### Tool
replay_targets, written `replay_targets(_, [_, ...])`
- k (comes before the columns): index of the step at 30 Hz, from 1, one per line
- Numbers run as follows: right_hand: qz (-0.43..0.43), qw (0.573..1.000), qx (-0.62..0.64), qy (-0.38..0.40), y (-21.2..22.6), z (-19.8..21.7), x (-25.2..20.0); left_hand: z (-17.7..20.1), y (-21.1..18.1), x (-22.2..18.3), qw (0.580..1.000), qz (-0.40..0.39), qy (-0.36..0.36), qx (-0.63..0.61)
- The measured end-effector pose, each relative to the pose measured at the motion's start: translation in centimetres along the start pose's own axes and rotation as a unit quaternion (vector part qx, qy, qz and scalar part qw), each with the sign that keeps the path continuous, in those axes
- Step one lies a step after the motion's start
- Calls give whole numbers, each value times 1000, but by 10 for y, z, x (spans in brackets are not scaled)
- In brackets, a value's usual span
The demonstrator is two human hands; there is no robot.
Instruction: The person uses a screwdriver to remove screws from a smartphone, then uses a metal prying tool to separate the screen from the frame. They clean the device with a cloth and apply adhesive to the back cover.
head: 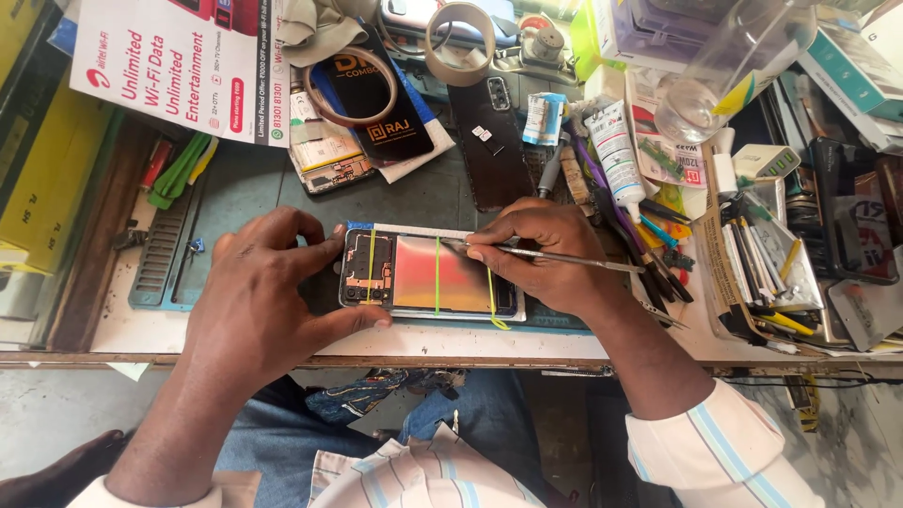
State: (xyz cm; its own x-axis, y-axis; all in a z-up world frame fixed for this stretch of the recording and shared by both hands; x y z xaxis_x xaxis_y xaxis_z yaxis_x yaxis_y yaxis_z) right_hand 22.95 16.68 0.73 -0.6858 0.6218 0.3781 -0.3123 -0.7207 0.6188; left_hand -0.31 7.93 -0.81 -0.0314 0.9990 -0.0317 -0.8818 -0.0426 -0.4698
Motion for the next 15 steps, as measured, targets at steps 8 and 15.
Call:
replay_targets(8, [-39, 997, 67, -24, -8, 9, -14, 19, -17, 3, 996, -50, -69, 35])
replay_targets(15, [26, 997, -48, -46, 17, 13, -16, 3, -87, 47, 983, -182, -36, -5])
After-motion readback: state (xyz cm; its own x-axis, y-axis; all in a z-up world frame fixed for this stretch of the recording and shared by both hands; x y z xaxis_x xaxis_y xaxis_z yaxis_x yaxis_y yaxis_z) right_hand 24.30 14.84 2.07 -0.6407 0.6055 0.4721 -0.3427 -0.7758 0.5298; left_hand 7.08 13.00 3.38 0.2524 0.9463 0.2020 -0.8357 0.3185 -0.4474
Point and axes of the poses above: each hand's wrist, its own x-axis towards the middle knuckle, its own z-axis out of the back of the hand, y = z × x, the point moved 8 cm from there along x, towards the middle knuckle, and after that the axes turned 4 degrees about -x, right-handed, at the moved point
